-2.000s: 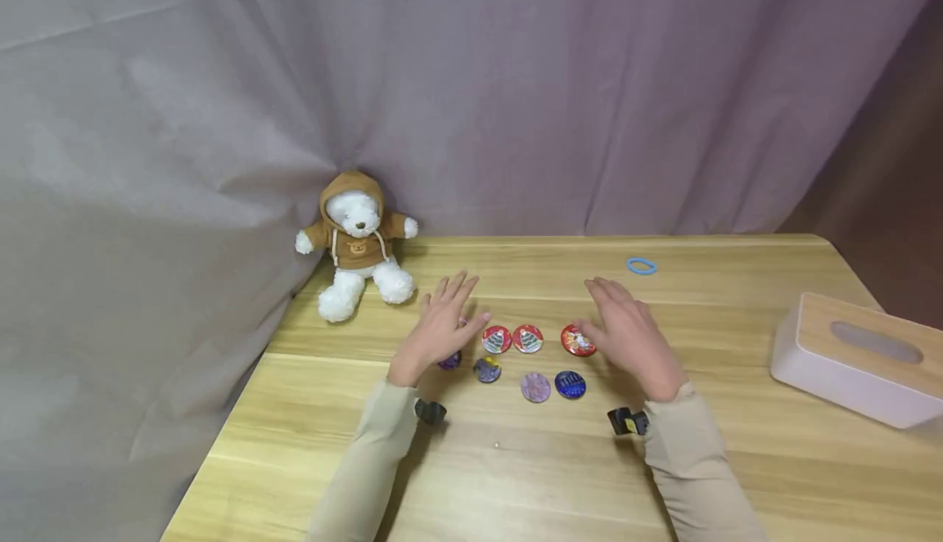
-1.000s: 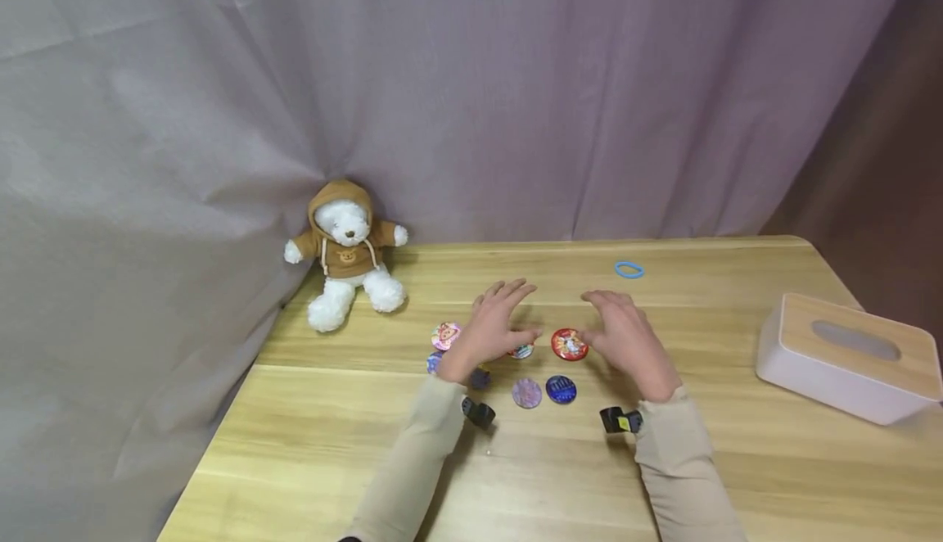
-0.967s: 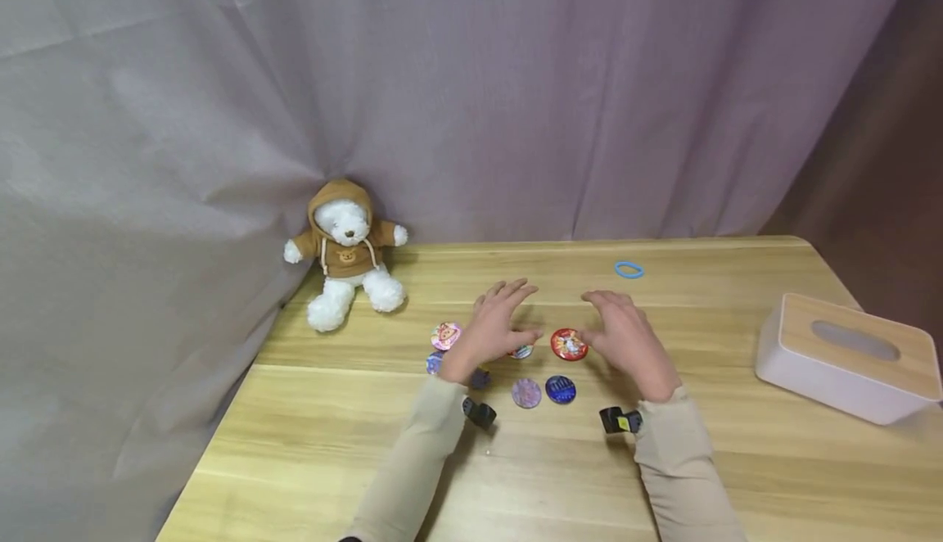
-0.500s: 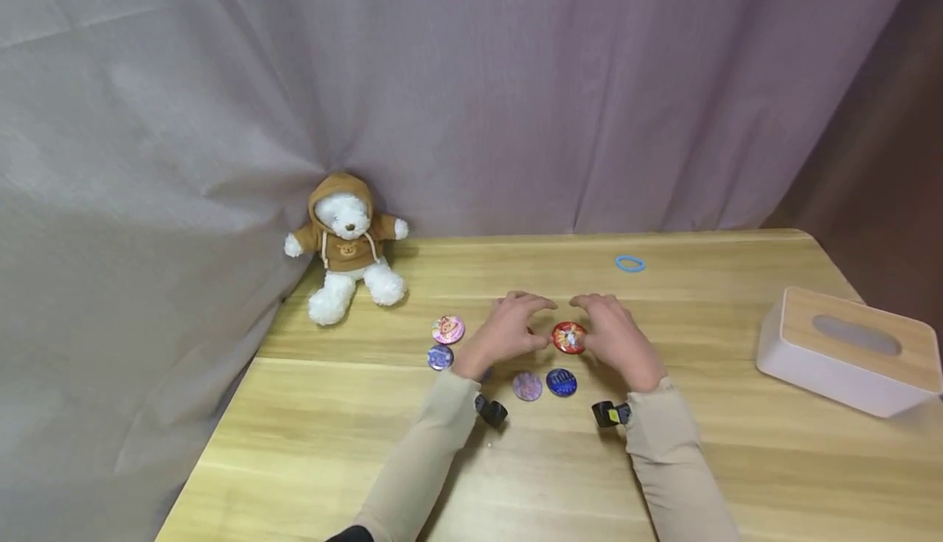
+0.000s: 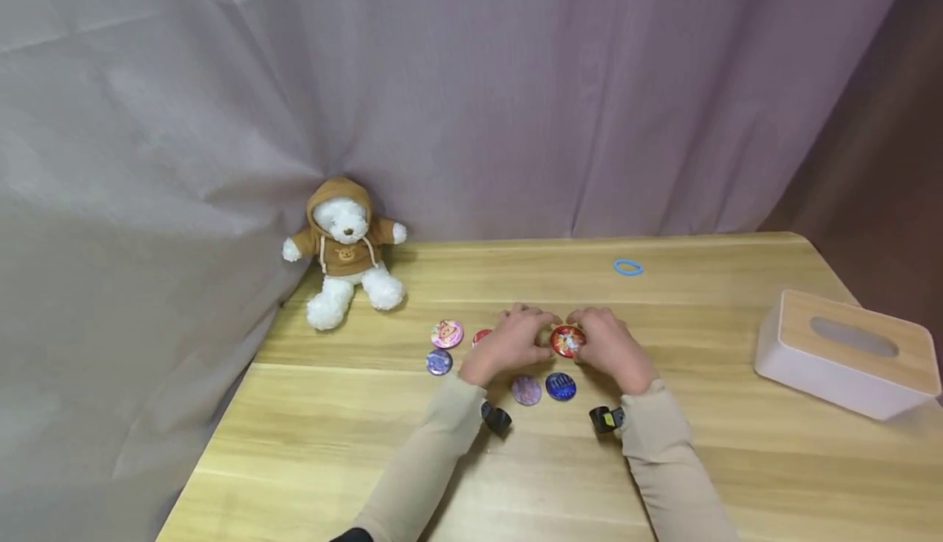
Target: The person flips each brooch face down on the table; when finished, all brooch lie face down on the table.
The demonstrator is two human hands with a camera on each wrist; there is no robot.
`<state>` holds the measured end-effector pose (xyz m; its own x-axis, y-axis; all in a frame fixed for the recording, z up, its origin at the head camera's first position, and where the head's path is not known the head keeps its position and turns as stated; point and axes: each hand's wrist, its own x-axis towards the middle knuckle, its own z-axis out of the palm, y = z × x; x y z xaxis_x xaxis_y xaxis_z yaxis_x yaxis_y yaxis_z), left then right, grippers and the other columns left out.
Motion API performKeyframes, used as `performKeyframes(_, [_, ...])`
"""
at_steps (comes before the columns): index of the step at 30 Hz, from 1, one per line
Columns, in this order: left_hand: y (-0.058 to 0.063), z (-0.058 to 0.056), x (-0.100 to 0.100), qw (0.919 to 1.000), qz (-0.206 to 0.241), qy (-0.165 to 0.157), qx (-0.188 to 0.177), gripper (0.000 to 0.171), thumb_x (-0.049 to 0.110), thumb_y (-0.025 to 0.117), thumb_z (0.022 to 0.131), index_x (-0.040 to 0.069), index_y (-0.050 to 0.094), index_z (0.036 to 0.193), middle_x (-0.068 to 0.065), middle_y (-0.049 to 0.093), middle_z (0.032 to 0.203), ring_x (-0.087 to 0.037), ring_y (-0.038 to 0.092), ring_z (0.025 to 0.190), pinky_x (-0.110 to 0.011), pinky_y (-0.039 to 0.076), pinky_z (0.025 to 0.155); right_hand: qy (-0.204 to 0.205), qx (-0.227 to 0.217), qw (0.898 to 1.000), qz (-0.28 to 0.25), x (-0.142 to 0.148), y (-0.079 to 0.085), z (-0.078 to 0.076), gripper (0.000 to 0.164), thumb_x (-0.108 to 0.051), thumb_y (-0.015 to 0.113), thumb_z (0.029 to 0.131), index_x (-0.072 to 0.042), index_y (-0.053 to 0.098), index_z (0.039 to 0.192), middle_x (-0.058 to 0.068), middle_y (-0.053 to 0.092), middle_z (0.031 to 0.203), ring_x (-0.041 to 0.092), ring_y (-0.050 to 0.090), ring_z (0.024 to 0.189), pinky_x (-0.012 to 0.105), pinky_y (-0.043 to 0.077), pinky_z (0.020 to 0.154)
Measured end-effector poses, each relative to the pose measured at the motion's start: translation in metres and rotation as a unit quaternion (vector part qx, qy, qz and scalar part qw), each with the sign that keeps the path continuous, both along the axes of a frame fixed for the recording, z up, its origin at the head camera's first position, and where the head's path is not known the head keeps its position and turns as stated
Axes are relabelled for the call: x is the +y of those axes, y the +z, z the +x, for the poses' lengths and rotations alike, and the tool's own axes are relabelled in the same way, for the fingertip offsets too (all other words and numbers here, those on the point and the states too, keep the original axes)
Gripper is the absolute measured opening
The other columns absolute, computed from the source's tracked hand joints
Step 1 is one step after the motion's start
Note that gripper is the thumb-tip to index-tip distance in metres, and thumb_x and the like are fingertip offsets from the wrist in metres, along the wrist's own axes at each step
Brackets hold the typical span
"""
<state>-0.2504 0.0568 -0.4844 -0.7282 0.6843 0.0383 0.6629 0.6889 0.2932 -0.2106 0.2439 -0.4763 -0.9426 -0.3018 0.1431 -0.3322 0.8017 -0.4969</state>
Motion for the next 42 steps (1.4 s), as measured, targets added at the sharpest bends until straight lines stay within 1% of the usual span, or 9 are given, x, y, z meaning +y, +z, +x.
performKeyframes(3, [-0.002, 0.001, 0.0, 1.0, -0.003, 0.004, -0.008, 0.054, 0.033, 0.078, 0.088, 0.022, 0.062, 0.138, 0.004, 0.063, 0.132, -0.017, 0.051, 0.118, -0.038, 0.039, 0.097, 0.002, -0.008, 1.0, 0.009, -0.001, -0.003, 0.0, 0.049, 0.007, 0.085, 0.061, 0.007, 0.069, 0.108, 0.019, 0.068, 0.098, 0.039, 0.059, 0.091, 0.057, 0.047, 0.082])
performKeyframes(8, [-0.004, 0.002, 0.0, 0.9997, -0.006, 0.004, -0.023, 0.052, 0.031, 0.079, 0.088, 0.021, 0.064, 0.136, 0.005, 0.065, 0.126, -0.015, 0.051, 0.112, -0.038, 0.039, 0.096, -0.002, -0.019, 1.0, 0.017, 0.0, -0.007, 0.001, 0.047, 0.007, 0.085, 0.063, 0.006, 0.07, 0.108, 0.016, 0.066, 0.094, 0.035, 0.059, 0.088, 0.054, 0.049, 0.079])
performKeyframes(16, [-0.007, 0.0, 0.003, 0.9999, -0.01, -0.008, -0.003, 0.042, 0.023, 0.08, 0.086, 0.02, 0.07, 0.127, 0.005, 0.067, 0.122, -0.016, 0.053, 0.107, -0.035, 0.036, 0.09, 0.003, -0.023, 0.999, 0.025, 0.0, -0.007, 0.0, 0.039, -0.003, 0.085, 0.072, 0.003, 0.071, 0.109, 0.013, 0.065, 0.093, 0.032, 0.059, 0.086, 0.053, 0.049, 0.077])
performKeyframes(23, [-0.006, -0.001, 0.004, 1.0, -0.004, 0.001, 0.003, 0.023, 0.021, 0.074, 0.092, 0.02, 0.075, 0.115, 0.006, 0.07, 0.11, -0.017, 0.055, 0.102, -0.034, 0.036, 0.086, 0.009, -0.041, 0.999, 0.022, 0.003, -0.001, 0.0, 0.033, -0.011, 0.082, 0.08, 0.001, 0.071, 0.11, 0.007, 0.069, 0.09, 0.025, 0.061, 0.08, 0.051, 0.05, 0.077])
performKeyframes(27, [-0.003, -0.003, 0.004, 0.9999, 0.009, 0.007, -0.006, 0.023, 0.02, 0.072, 0.093, 0.022, 0.074, 0.116, 0.007, 0.072, 0.111, -0.017, 0.056, 0.102, -0.036, 0.036, 0.089, 0.009, -0.036, 0.999, 0.021, 0.006, 0.003, -0.001, 0.029, -0.015, 0.078, 0.086, 0.001, 0.071, 0.11, 0.004, 0.07, 0.088, 0.017, 0.058, 0.073, 0.048, 0.051, 0.074])
performKeyframes(30, [-0.003, -0.005, 0.003, 0.9997, 0.022, 0.011, -0.002, 0.023, 0.018, 0.07, 0.094, 0.023, 0.075, 0.116, 0.009, 0.073, 0.113, -0.017, 0.059, 0.102, -0.039, 0.037, 0.091, 0.01, -0.02, 1.0, 0.015, 0.006, 0.005, -0.001, 0.022, -0.017, 0.076, 0.089, -0.002, 0.073, 0.104, 0.001, 0.069, 0.084, 0.015, 0.057, 0.071, 0.046, 0.05, 0.072])
performKeyframes(34, [-0.003, -0.006, 0.001, 0.9995, 0.022, 0.015, 0.015, 0.025, 0.017, 0.069, 0.095, 0.025, 0.075, 0.118, 0.011, 0.073, 0.114, -0.015, 0.061, 0.101, -0.037, 0.036, 0.089, 0.009, -0.003, 1.0, 0.009, 0.005, 0.007, -0.001, 0.014, -0.01, 0.075, 0.088, -0.002, 0.073, 0.099, 0.003, 0.07, 0.083, 0.019, 0.061, 0.073, 0.047, 0.052, 0.073])
performKeyframes(38, [0.001, -0.004, 0.0, 0.9992, 0.014, 0.019, 0.034, 0.027, 0.018, 0.068, 0.096, 0.027, 0.075, 0.121, 0.011, 0.073, 0.115, -0.012, 0.06, 0.096, -0.032, 0.033, 0.084, -0.002, 0.008, 1.0, 0.012, 0.006, 0.008, -0.001, 0.01, -0.003, 0.072, 0.088, 0.0, 0.073, 0.098, 0.009, 0.072, 0.087, 0.027, 0.065, 0.078, 0.051, 0.052, 0.076])
performKeyframes(42, [0.005, -0.004, 0.0, 0.9988, 0.019, 0.021, 0.039, 0.029, 0.017, 0.067, 0.097, 0.029, 0.074, 0.123, 0.01, 0.073, 0.117, -0.011, 0.06, 0.093, -0.033, 0.033, 0.083, -0.005, 0.011, 1.0, 0.019, 0.007, 0.009, -0.002, 0.007, -0.001, 0.069, 0.089, 0.0, 0.073, 0.095, 0.01, 0.072, 0.086, 0.03, 0.066, 0.08, 0.052, 0.052, 0.077])
